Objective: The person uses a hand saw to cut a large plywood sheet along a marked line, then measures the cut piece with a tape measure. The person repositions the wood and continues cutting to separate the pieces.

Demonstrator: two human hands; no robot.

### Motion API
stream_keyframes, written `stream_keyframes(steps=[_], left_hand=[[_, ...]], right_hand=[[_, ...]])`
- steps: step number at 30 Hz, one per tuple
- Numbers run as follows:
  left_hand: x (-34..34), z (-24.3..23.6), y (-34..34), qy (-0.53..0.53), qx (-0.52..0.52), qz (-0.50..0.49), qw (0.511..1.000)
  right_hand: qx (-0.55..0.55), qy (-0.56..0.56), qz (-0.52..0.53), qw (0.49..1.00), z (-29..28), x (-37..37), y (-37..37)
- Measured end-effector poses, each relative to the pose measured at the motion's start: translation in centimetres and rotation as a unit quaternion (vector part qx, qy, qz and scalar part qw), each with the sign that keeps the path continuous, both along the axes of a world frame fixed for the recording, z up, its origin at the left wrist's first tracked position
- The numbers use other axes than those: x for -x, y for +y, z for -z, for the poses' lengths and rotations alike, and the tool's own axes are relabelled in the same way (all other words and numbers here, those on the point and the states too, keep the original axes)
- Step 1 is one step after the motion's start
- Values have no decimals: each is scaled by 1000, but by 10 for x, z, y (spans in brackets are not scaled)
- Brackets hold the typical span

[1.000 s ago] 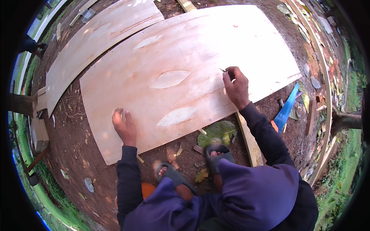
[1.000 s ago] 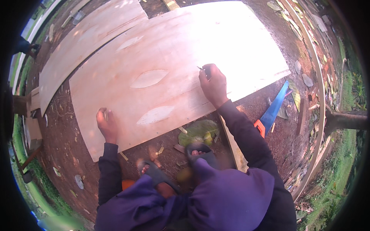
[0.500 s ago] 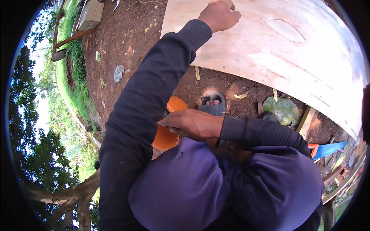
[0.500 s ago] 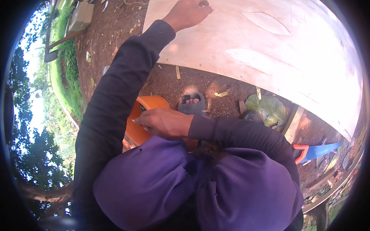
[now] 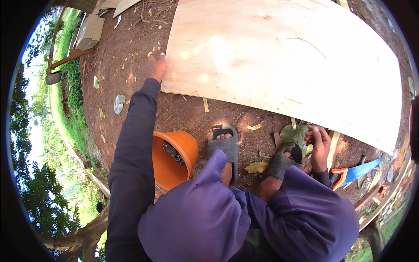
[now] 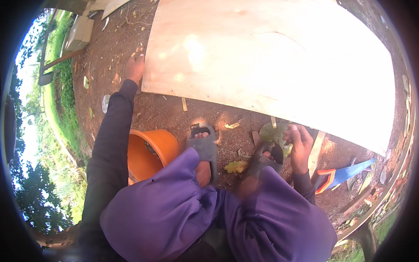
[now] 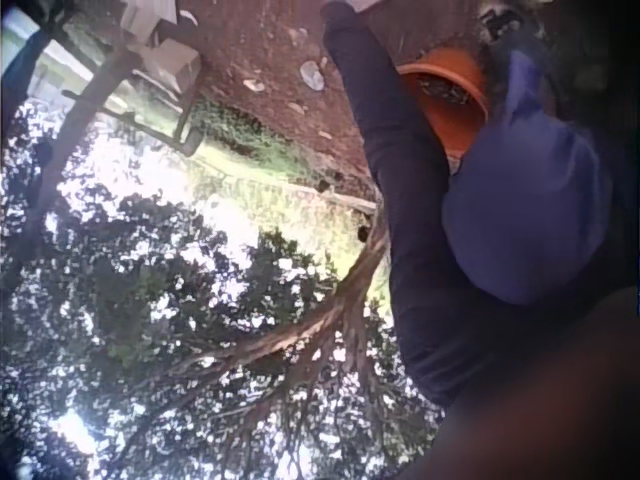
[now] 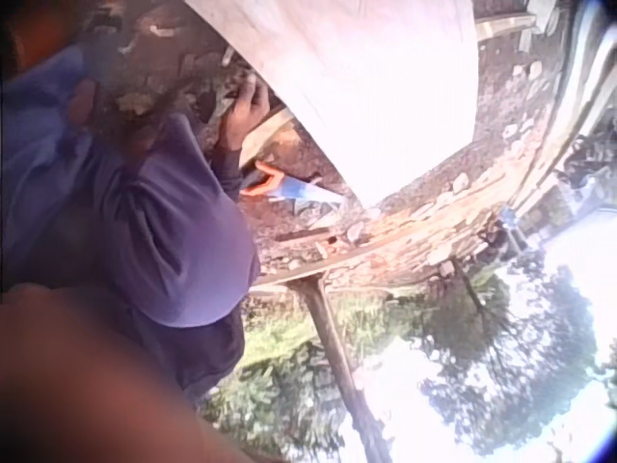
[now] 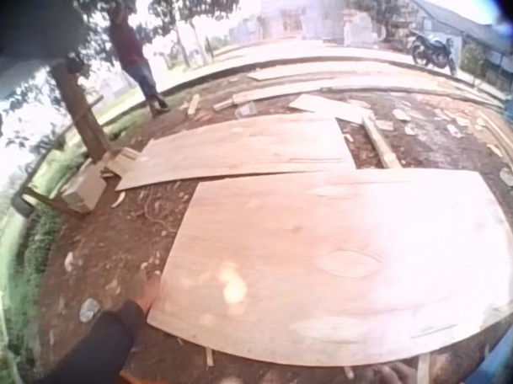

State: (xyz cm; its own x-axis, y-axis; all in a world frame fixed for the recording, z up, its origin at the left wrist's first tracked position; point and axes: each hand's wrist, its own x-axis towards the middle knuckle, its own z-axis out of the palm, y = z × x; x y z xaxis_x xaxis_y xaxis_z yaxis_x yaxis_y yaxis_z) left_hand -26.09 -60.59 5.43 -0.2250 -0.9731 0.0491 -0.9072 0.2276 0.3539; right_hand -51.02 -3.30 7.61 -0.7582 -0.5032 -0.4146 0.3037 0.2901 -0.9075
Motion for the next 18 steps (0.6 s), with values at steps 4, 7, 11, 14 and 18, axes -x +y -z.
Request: stream_keyframes(steps=[4, 7, 11, 14, 18], left_hand=[[-21, 11, -40, 41, -137, -55, 988], [7, 19, -54, 162, -145, -41, 975], [59, 9, -79, 185, -213, -30, 959], [106, 11, -74, 221, -288, -18, 932], [115, -2, -102, 234, -316, 11, 919]], right_hand=[[-149, 283, 214, 923, -20, 115, 106], [-202, 474, 264, 816, -20, 248, 186], [-475, 536, 232, 658, -20, 374, 242], [-487, 396, 143, 766, -29, 439, 275], [-529, 366, 115, 757, -12, 476, 238]])
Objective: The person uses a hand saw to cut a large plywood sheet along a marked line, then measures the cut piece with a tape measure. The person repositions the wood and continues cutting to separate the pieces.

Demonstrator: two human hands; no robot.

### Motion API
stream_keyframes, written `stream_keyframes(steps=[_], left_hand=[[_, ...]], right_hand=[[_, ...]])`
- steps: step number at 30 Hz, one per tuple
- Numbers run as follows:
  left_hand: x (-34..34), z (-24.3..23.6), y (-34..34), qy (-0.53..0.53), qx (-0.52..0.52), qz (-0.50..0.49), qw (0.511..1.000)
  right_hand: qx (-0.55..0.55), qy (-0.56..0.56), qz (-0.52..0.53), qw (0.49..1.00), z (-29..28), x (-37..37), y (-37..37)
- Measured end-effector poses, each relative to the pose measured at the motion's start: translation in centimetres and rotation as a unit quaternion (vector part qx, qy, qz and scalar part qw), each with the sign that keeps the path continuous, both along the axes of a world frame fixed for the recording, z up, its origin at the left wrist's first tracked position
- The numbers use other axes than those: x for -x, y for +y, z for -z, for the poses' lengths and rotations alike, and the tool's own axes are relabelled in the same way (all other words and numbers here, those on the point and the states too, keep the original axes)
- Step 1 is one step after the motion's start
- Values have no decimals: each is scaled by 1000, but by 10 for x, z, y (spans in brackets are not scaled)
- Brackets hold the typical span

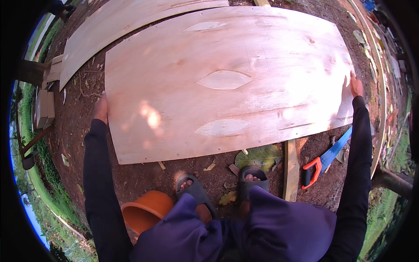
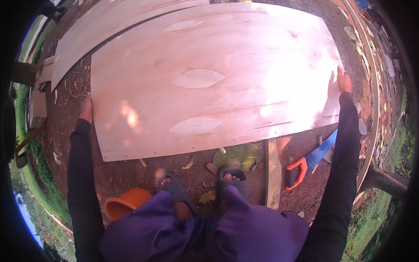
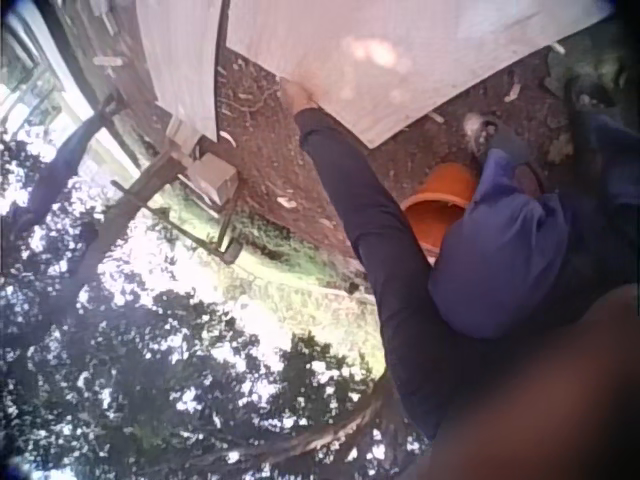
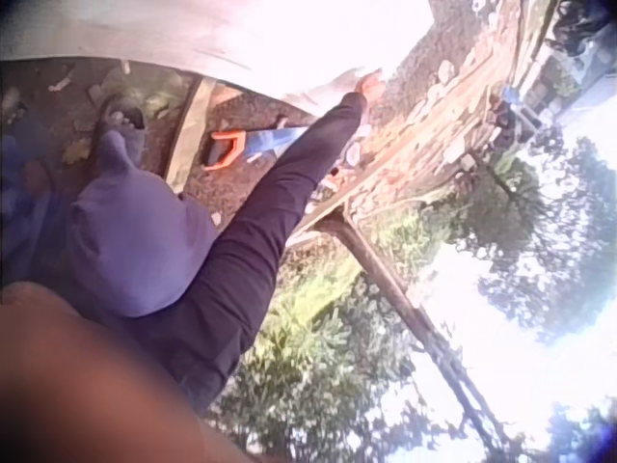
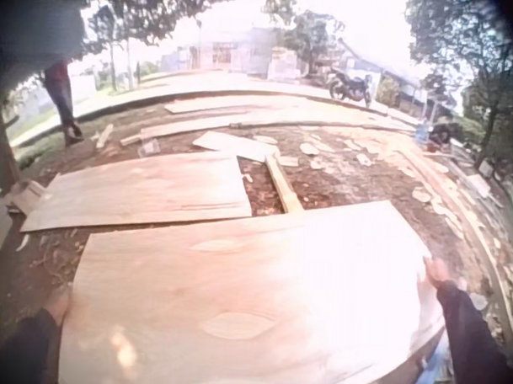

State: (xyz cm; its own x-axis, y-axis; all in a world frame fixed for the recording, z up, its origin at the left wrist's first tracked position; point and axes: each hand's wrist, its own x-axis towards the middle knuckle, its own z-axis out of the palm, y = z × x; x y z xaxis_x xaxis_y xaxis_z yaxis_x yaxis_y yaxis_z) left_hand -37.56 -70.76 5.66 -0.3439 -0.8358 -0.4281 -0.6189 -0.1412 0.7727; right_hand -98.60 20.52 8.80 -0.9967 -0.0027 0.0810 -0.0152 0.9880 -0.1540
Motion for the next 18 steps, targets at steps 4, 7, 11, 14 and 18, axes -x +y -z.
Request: stream_keyframes(steps=[4, 7, 11, 14, 18], left_hand=[[6, 3, -18, 22, -48, 8, 999], [16, 27, -28, 65, -83, 2, 994], [21, 6, -19, 67, -98, -42, 992], [22, -3, -16, 98, -95, -25, 990], [27, -14, -1, 100, -71, -154, 980]], right_hand=[[-19, -139, 46, 989, -2, 42, 21], [-11, -47, -19, 999, -7, 69, 85], [52, -76, 22, 996, 12, 59, 59], [119, -65, 43, 990, 4, 42, 49], [214, -39, 121, 969, -6, 0, 48]])
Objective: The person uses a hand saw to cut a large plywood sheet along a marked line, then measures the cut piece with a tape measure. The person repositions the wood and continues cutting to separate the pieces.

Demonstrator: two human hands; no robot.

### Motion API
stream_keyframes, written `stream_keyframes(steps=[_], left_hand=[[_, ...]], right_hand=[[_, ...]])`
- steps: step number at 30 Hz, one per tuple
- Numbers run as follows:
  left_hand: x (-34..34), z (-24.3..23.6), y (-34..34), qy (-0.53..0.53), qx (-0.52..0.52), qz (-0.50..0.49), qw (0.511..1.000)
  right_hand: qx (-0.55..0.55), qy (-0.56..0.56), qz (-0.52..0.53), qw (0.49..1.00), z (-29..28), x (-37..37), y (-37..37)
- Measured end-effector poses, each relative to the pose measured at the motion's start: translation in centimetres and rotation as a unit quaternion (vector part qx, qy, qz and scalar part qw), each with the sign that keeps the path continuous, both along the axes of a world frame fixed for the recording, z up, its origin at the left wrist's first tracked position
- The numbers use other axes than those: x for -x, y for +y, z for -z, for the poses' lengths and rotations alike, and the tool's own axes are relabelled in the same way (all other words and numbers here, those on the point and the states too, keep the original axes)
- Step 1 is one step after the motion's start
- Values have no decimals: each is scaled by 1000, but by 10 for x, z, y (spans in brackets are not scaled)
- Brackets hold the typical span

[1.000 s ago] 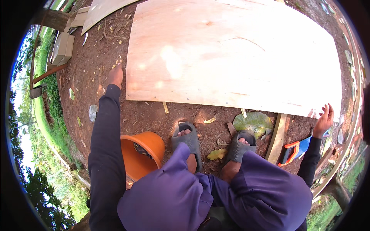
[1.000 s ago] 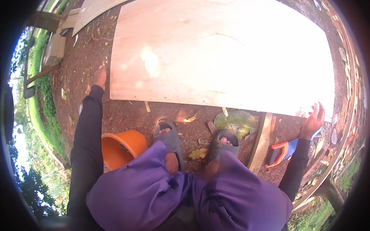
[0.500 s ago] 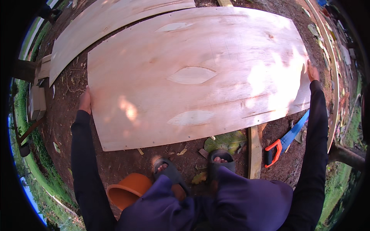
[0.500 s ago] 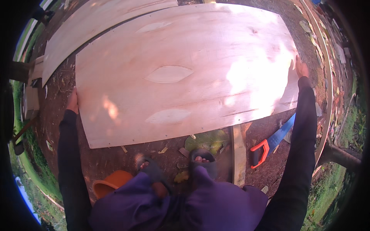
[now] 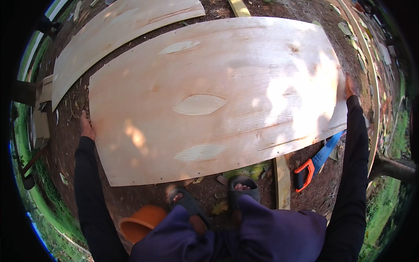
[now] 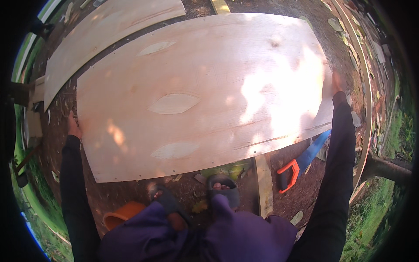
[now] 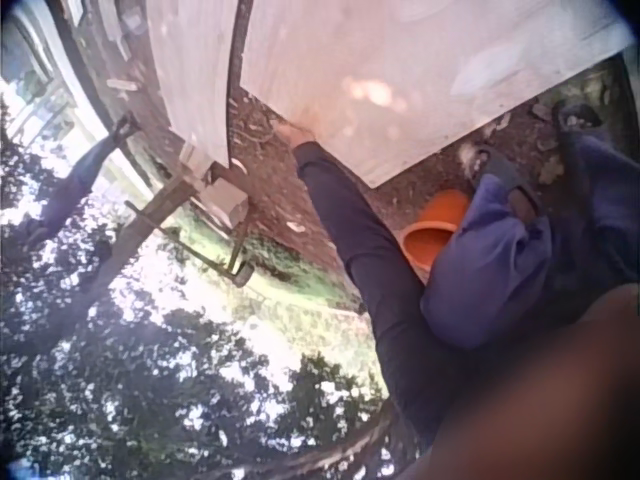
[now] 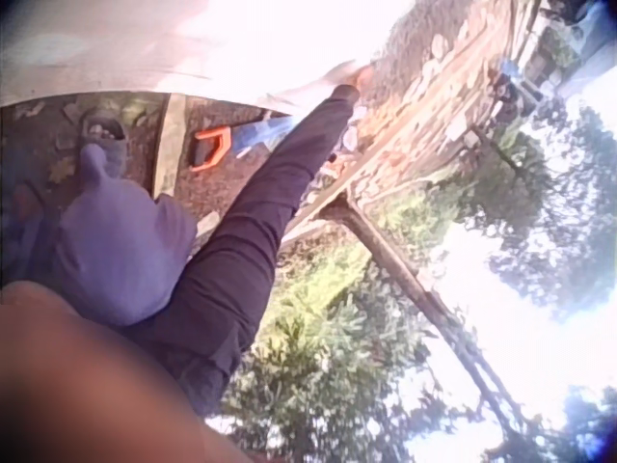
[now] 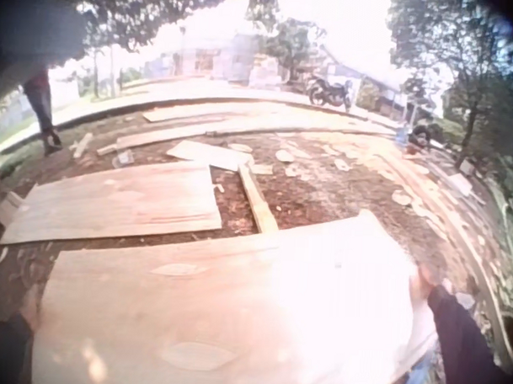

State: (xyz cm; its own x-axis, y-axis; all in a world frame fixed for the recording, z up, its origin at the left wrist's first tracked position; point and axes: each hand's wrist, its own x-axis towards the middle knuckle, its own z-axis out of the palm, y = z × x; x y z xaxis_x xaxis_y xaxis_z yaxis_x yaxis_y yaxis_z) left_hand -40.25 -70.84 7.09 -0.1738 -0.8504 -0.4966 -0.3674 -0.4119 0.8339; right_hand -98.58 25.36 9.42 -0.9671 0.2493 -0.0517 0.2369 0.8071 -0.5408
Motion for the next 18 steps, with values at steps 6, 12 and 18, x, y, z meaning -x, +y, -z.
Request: stream_keyframes(steps=[6, 12, 18], left_hand=[[-38, 13, -42, 100, -69, -80, 989], [-31, -40, -67, 153, -16, -96, 983], [-18, -78, -104, 304, 25, -150, 940]], right_hand=[[112, 75, 80, 988, -5, -18, -10], [311, 170, 3, 935, -74, -25, -64], [546, 233, 21, 805, -132, -13, -78]])
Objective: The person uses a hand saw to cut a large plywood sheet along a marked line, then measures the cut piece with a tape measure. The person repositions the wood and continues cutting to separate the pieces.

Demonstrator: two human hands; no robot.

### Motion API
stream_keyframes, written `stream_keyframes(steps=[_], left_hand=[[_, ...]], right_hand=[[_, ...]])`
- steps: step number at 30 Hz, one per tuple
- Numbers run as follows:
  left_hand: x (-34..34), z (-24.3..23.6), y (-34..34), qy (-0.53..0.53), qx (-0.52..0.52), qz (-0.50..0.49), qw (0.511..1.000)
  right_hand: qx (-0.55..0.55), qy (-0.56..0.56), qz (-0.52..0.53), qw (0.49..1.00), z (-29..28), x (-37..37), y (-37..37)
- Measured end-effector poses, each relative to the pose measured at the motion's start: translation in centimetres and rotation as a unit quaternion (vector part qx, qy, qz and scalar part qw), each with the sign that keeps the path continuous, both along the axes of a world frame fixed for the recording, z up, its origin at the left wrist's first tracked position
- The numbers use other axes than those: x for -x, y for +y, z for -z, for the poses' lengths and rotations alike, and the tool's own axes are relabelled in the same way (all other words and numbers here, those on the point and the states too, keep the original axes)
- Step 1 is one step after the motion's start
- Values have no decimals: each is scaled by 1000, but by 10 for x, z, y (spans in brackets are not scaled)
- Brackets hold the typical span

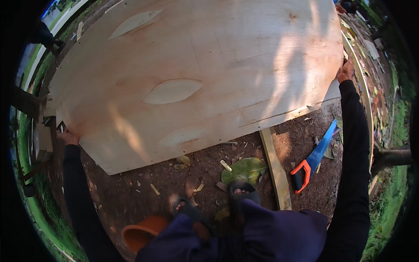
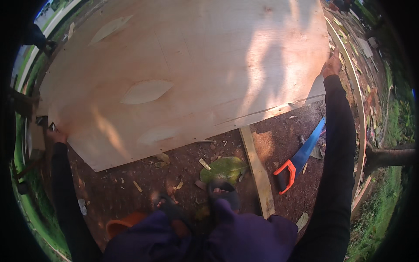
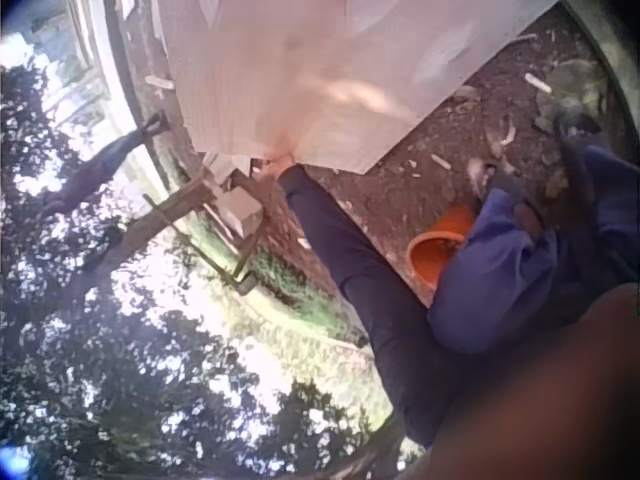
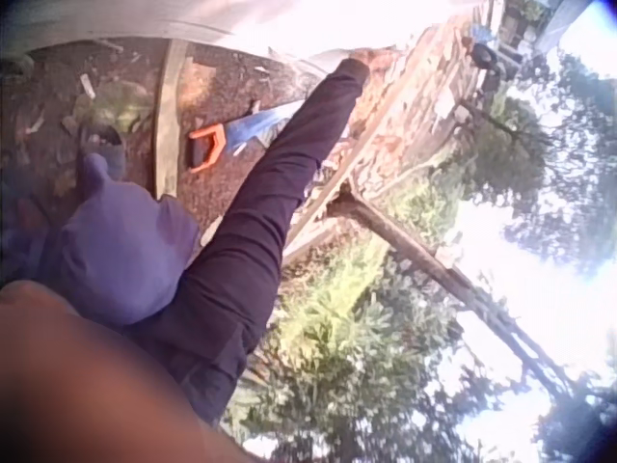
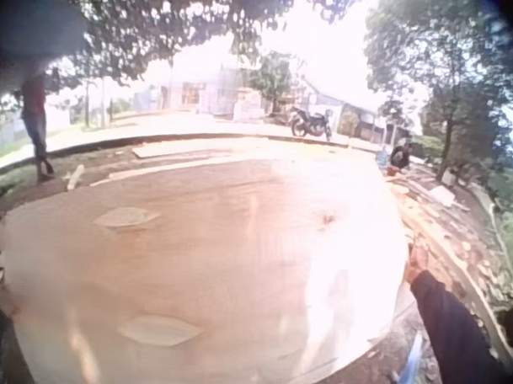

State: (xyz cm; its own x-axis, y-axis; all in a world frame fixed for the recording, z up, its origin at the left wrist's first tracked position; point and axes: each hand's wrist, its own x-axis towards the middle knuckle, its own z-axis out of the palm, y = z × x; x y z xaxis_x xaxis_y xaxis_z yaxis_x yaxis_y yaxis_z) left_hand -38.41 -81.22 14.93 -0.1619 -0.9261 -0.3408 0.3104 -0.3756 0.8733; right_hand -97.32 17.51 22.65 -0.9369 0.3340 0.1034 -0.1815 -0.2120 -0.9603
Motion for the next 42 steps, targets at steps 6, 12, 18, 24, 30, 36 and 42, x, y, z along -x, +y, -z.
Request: stream_keyframes(steps=[6, 12, 18, 24, 30, 36, 42], left_hand=[[-72, -33, -90, -476, 386, -2, 790], [-94, -20, -144, -449, 480, 21, 753], [-74, 17, -66, 103, 136, -44, 984], [-94, 12, 38, 104, 49, -49, 992], [-145, 5, 103, -22, 72, -30, 997], [-137, 43, 217, -146, 89, 62, 983], [-75, 51, 250, -197, 116, 143, 963]], right_hand=[[-197, 77, 39, 977, -28, 11, -11], [-183, 139, -79, 970, -2, -3, 22], [11, -6, -123, 992, 84, -69, -15], [49, -49, -93, 993, 72, -130, 20], [28, -75, -98, 992, 58, -181, 38], [-15, -93, -105, 990, 30, -238, 55], [-23, -116, -123, 985, 32, -266, 58]])
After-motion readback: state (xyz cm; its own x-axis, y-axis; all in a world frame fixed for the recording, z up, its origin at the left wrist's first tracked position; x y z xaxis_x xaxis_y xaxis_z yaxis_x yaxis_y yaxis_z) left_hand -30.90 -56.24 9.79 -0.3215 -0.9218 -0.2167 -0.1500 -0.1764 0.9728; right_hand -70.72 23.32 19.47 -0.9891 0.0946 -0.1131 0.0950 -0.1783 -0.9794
